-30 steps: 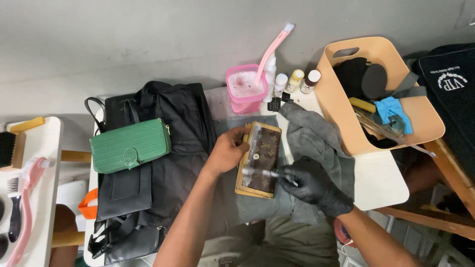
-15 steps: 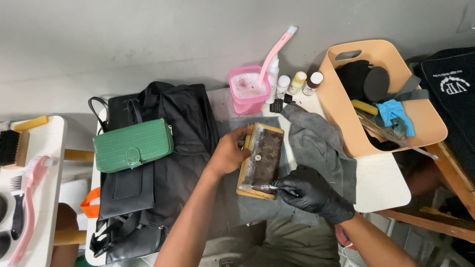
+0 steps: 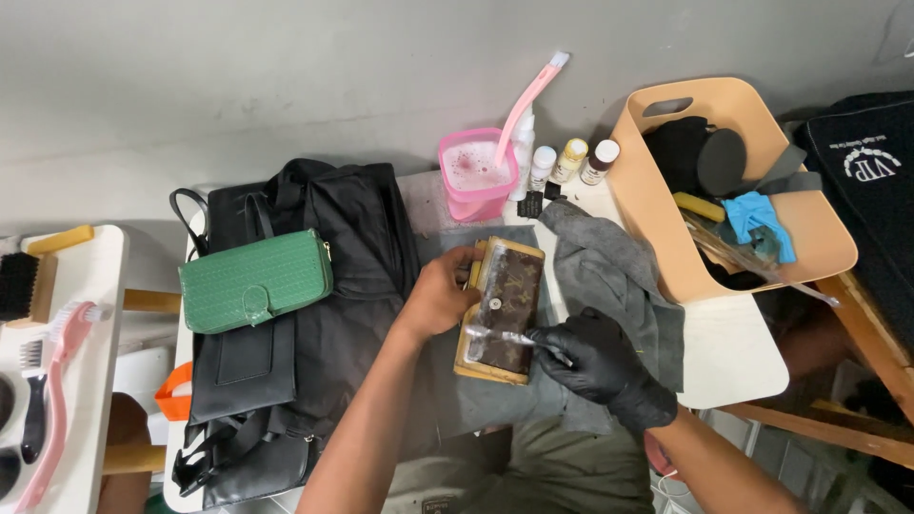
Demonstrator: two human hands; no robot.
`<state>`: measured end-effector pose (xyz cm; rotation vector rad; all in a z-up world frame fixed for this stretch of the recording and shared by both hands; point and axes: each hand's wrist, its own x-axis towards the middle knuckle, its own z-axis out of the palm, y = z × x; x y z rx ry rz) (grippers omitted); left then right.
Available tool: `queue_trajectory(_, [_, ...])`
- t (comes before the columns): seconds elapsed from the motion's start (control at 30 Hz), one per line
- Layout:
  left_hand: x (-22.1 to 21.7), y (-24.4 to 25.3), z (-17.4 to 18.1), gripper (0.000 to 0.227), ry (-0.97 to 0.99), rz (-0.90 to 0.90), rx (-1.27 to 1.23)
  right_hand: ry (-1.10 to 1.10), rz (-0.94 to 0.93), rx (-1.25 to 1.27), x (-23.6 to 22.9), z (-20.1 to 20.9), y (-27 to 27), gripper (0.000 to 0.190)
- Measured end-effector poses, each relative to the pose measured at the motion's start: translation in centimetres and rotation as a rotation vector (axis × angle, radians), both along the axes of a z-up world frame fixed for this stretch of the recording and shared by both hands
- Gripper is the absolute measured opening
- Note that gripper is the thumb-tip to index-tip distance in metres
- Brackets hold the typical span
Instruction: The person scrubs the interior and exterior of a yellow wallet with a toothbrush and soapy water, then wipes it with a cloth. The person opens and closes the wallet to access different compartments and surfaces during cleaning.
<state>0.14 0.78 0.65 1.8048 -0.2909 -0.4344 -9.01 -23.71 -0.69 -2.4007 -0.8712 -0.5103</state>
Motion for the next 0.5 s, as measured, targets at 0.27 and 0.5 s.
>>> queue_trajectory(0.27, [0.1, 0.0, -0.2, 0.060, 0.005, -0.005, 0.017, 0.096, 0.051, 0.068, -0.2, 0.4, 0.3, 0.015])
queue_trajectory(0.5, [0.2, -0.1, -0.5, 0.060, -0.011, 0.004, 0.017, 0.250, 0.066, 0.084, -0.5, 0.8, 0.0, 0.014])
